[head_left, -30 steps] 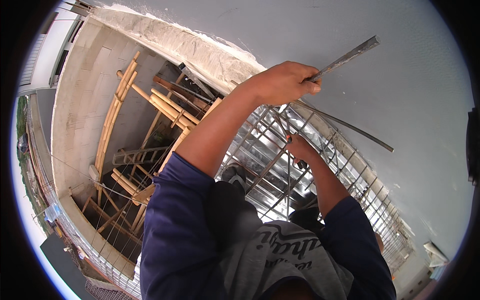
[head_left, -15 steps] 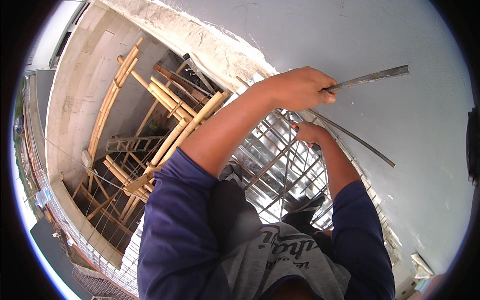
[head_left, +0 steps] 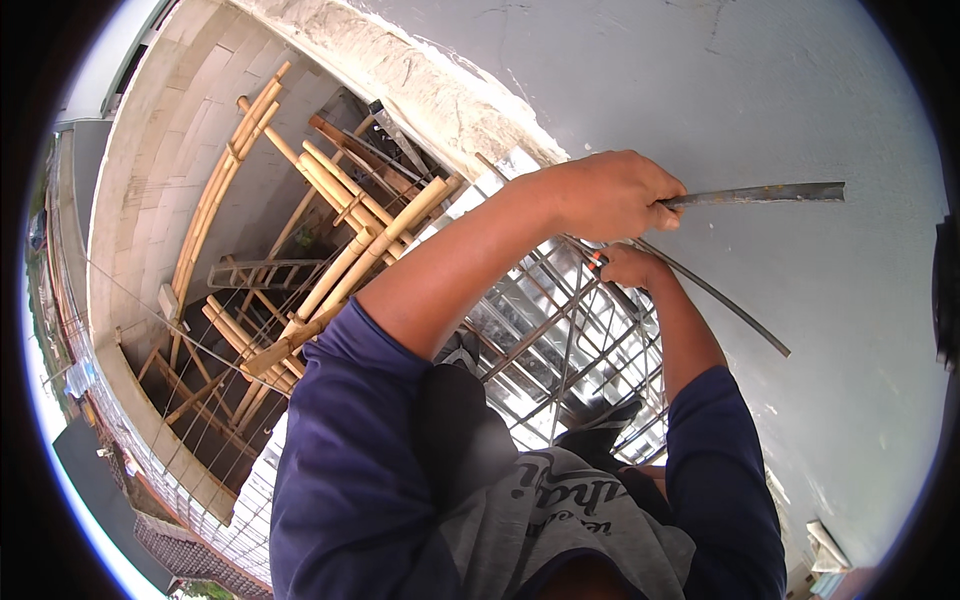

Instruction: The person ties metal rebar rods together using wire and a manual twisting tool on a construction site. They repeatedly position the rods, wrap wire around intersections, and twist the wire to secure the rebar grid.

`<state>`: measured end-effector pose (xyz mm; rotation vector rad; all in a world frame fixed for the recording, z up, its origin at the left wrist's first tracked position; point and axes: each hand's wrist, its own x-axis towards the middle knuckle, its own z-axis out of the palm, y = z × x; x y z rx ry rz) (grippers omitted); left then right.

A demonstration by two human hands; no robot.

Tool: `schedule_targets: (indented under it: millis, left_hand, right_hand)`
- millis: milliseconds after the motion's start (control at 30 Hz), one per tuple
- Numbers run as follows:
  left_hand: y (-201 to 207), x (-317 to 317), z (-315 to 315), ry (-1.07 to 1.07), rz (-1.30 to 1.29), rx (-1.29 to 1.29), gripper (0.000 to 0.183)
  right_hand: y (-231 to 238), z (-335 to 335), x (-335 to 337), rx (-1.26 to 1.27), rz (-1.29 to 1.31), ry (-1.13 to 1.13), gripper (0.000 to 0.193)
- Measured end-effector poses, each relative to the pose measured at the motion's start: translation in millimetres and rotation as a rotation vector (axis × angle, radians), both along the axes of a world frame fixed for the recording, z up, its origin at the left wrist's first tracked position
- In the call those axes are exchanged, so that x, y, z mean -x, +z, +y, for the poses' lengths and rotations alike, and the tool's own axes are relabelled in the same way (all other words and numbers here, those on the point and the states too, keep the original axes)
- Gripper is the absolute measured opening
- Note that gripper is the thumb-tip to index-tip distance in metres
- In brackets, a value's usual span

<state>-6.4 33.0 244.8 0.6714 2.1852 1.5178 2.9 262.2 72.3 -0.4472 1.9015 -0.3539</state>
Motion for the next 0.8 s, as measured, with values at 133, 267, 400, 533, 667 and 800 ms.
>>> schedule_targets:
  millis: [133, 267, 400, 533, 667, 800]
  left_hand:
    - [2.5, -0.6, -1.9, -0.005, -0.024, -0.003, 0.028]
    - [12.9, 0.9, -3.3, -0.023, -0.054, 0.073, 0.03]
    - [15.1, -1.4, -7.2, -0.026, -0.08, 0.088, 0.032]
    - [21.7, -2.9, -5.7, -0.014, -0.095, 0.126, 0.03]
    - [16.7, -4.8, -9.3, 0.025, -0.104, 0.085, 0.029]
    - [15.6, -4.1, -9.5, 0.045, -0.083, 0.063, 0.028]
  right_hand:
    - [20.0, -11.3, -1.8, -0.08, -0.043, -0.09, 0.029]
    - [6.9, -11.3, -12.4, -0.165, 0.018, -0.042, 0.037]
    - [-2.5, -18.8, -51.8, -0.162, 0.343, -0.082, 0.039]
    - [-15.3, -28.2, -79.5, -0.362, 0.47, -0.142, 0.032]
    - [19.5, 10.0, -55.8, -0.377, 0.645, 0.218, 0.031]
    - [38.1, 91.7, -81.6, -0.409, 0.317, -0.093, 0.035]
